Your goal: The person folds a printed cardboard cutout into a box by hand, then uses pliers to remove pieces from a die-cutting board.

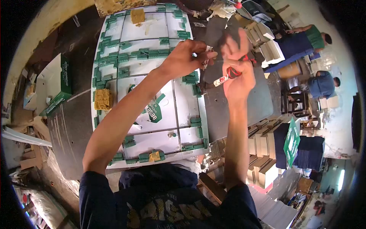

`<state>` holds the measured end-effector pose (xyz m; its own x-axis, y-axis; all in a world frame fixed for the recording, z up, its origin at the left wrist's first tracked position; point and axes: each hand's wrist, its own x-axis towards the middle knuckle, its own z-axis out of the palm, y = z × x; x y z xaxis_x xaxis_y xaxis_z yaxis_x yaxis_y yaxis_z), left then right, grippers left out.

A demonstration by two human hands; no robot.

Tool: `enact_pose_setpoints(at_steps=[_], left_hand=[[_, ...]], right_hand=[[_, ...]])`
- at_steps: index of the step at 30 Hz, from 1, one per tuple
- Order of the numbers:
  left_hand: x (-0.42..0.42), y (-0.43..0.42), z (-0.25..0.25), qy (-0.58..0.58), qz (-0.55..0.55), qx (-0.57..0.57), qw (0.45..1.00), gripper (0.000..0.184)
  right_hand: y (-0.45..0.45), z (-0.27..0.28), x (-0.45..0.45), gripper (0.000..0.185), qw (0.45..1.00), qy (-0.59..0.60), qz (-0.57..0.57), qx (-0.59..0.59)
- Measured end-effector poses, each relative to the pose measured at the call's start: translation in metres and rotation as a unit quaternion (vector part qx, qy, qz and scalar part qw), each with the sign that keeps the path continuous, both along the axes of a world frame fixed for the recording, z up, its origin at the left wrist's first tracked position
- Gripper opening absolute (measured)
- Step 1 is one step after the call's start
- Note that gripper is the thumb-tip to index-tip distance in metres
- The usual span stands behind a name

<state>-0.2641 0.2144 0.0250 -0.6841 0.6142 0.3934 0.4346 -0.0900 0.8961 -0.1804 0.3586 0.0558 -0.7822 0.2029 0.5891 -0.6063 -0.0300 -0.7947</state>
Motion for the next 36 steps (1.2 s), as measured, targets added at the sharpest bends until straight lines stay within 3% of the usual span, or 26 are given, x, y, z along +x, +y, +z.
enact_pose_setpoints(at_steps=[1, 3, 4, 6, 8, 9, 10, 12, 13, 14, 15, 16, 19, 20, 22, 23, 24, 26, 29, 31, 32, 34, 36], left_hand=[[0.004, -0.003, 0.006, -0.014, 0.005, -0.006, 1.0, 0.026], [0.011, -0.012, 0.021, -0.025, 0.012, -0.012, 1.0, 0.027], [0.014, -0.018, 0.027, 0.027, -0.001, -0.043, 0.999, 0.023], [0.021, -0.034, 0.033, 0.079, -0.013, -0.075, 0.994, 0.021], [0.026, -0.055, 0.034, 0.157, -0.003, -0.205, 0.966, 0.027], [0.036, -0.064, 0.024, 0.189, 0.033, -0.205, 0.96, 0.039], [0.049, -0.076, 0.012, 0.192, 0.031, -0.204, 0.959, 0.039], [0.07, -0.099, -0.007, 0.356, 0.171, -0.212, 0.894, 0.048], [0.076, -0.104, -0.005, 0.357, 0.174, -0.208, 0.894, 0.048], [0.081, -0.109, -0.001, 0.241, 0.162, -0.277, 0.916, 0.049], [0.086, -0.112, 0.002, 0.118, 0.145, -0.343, 0.921, 0.05], [0.091, -0.112, 0.004, 0.114, 0.141, -0.346, 0.921, 0.05], [0.107, -0.092, 0.025, 0.153, 0.077, -0.213, 0.962, 0.049], [0.113, -0.081, 0.03, 0.145, 0.048, -0.159, 0.975, 0.054], [0.126, -0.07, 0.032, 0.085, 0.048, -0.134, 0.986, 0.044], [0.128, -0.072, 0.03, 0.084, 0.046, -0.134, 0.986, 0.044], [0.128, -0.078, 0.026, 0.05, 0.054, -0.13, 0.989, 0.037], [0.132, -0.093, 0.021, 0.012, 0.065, -0.13, 0.989, 0.03], [0.126, -0.119, 0.021, 0.082, 0.118, -0.19, 0.971, 0.024], [0.112, -0.141, 0.017, 0.094, 0.134, -0.299, 0.94, 0.037], [0.113, -0.144, 0.015, 0.092, 0.136, -0.3, 0.94, 0.037], [0.115, -0.145, 0.012, 0.312, 0.179, -0.33, 0.873, 0.045], [0.124, -0.128, 0.01, 0.294, 0.165, -0.319, 0.886, 0.054]], right_hand=[[-0.008, 0.005, 0.0, 0.061, 0.998, -0.019, 0.009, -0.062], [-0.008, 0.015, -0.004, 0.055, 0.996, -0.078, 0.034, -0.04], [-0.009, 0.019, -0.006, 0.049, 0.989, -0.138, 0.056, -0.02], [-0.019, 0.021, -0.013, 0.038, 0.99, -0.133, 0.029, -0.049], [-0.023, 0.018, -0.007, 0.032, 0.986, -0.162, -0.011, -0.042], [-0.014, 0.016, 0.002, 0.031, 0.971, -0.091, -0.03, 0.22], [-0.016, 0.006, 0.015, 0.031, 0.971, -0.089, -0.033, 0.22], [-0.025, -0.011, 0.044, 0.031, 0.975, -0.077, -0.194, 0.081], [-0.021, -0.009, 0.053, 0.032, 0.987, 0.017, -0.15, -0.057], [-0.015, -0.004, 0.062, 0.033, 0.97, 0.107, -0.101, -0.194], [-0.006, 0.003, 0.073, 0.034, 0.97, 0.128, -0.118, -0.172], [0.001, 0.016, 0.084, 0.035, 0.968, 0.146, -0.136, -0.152], [0.015, 0.049, 0.093, 0.036, 0.958, 0.185, 0.032, -0.216], [0.013, 0.054, 0.095, 0.039, 0.958, 0.168, 0.073, -0.221], [0.002, 0.053, 0.096, 0.051, 0.954, 0.143, 0.089, -0.249], [-0.002, 0.046, 0.096, 0.06, 0.945, 0.126, 0.019, -0.302], [-0.005, 0.048, 0.097, 0.06, 0.945, 0.126, 0.02, -0.302], [-0.012, 0.054, 0.1, 0.07, 0.95, -0.011, 0.075, -0.303], [-0.002, 0.045, 0.088, 0.084, 0.954, -0.043, 0.067, -0.29], [-0.002, 0.037, 0.087, 0.096, 0.97, -0.046, 0.048, -0.233], [-0.004, 0.036, 0.088, 0.096, 0.97, -0.048, 0.05, -0.235], [-0.006, 0.035, 0.089, 0.11, 0.98, -0.036, 0.054, -0.186], [-0.007, 0.035, 0.089, 0.113, 0.982, -0.048, 0.054, -0.177]])
